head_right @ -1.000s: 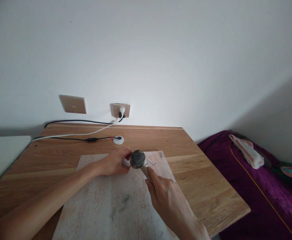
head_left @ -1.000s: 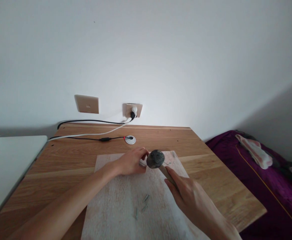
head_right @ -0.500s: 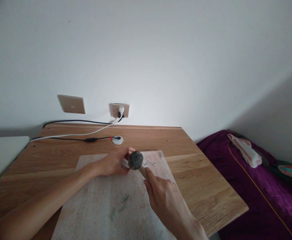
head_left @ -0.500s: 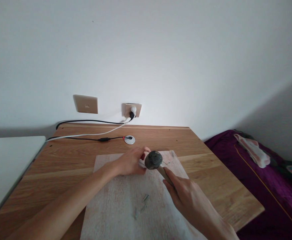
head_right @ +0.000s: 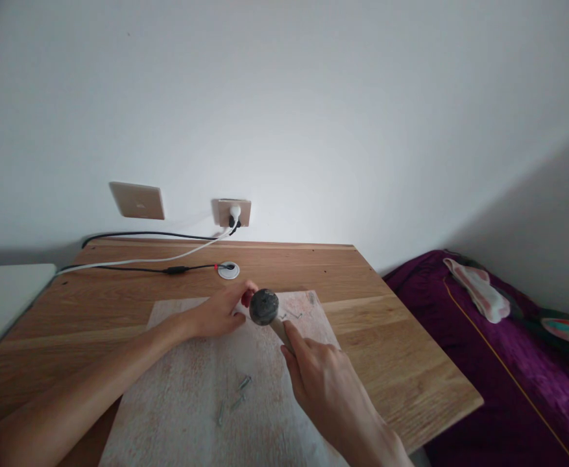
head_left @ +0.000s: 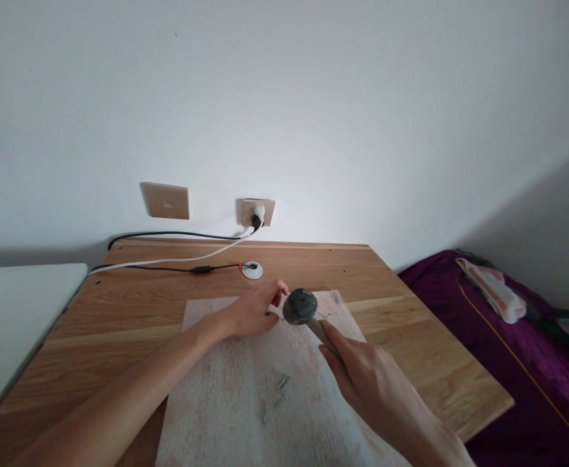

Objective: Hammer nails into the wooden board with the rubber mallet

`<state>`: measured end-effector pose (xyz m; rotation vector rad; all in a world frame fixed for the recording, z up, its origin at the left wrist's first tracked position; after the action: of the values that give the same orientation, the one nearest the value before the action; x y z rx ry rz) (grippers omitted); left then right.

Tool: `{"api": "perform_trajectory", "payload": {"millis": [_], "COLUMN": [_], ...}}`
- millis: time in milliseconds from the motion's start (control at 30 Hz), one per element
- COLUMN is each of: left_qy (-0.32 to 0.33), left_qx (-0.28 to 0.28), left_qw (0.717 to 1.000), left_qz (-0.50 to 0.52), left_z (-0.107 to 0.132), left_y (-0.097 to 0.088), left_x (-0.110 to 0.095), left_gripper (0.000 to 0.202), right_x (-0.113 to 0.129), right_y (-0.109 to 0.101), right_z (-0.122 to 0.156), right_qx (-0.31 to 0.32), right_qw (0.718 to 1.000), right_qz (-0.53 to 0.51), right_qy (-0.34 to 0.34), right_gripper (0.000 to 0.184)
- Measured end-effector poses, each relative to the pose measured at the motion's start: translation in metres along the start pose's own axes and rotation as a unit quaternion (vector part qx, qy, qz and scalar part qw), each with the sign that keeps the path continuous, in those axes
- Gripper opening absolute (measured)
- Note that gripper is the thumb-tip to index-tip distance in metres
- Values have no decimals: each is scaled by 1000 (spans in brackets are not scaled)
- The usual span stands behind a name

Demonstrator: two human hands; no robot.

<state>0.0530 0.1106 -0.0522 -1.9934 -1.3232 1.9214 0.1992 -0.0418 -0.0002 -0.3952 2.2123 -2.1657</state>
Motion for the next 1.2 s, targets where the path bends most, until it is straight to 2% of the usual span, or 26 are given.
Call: {"api": "perform_trajectory", "payload": {"millis": [100, 233, 333, 567, 833, 1033, 1200], "left_qy": [-2, -15, -8, 4, 18, 16, 4], "left_qx": [-2, -4, -11, -10, -20, -20, -17], "left_qw": [1000, 1000, 1000, 999, 999, 1000, 1000], "left_qz": [0, -5, 5, 30, 17, 17, 5], "left_z": [0, -1, -2, -2, -4, -3, -2], "left_y": [0, 1, 1, 1, 2, 0, 0], "left_x": [0, 4, 6, 2, 8, 3, 5], "left_gripper": [46, 45, 45, 47, 46, 45, 44], "right_x": [-5, -5, -2, -2, 3, 1, -2], "right_y": [5, -8, -12, 5, -9, 9, 3], "right_z": [0, 1, 2, 4, 1, 0, 2], "right_qx": [22, -20, -25, 32, -19, 50, 21], "right_qw": [1000, 1000, 1000, 999, 1000, 998, 1000], "right_qz": [12, 12, -5, 6, 14, 5, 6], "right_qy": [9, 1, 1, 15, 11, 31, 22], "right_gripper": [43, 46, 46, 46, 49, 46, 48]}}
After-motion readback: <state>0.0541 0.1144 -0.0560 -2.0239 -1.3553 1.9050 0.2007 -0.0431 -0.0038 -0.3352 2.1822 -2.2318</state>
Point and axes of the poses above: each hand's wrist, its own z-axis away from the middle knuckle, its own y-axis out of the palm, x = y × z, the point moved 6 cm from there along -z, towards the middle knuckle, and after that the axes turned 6 degrees about x, right-handed, at the moved point
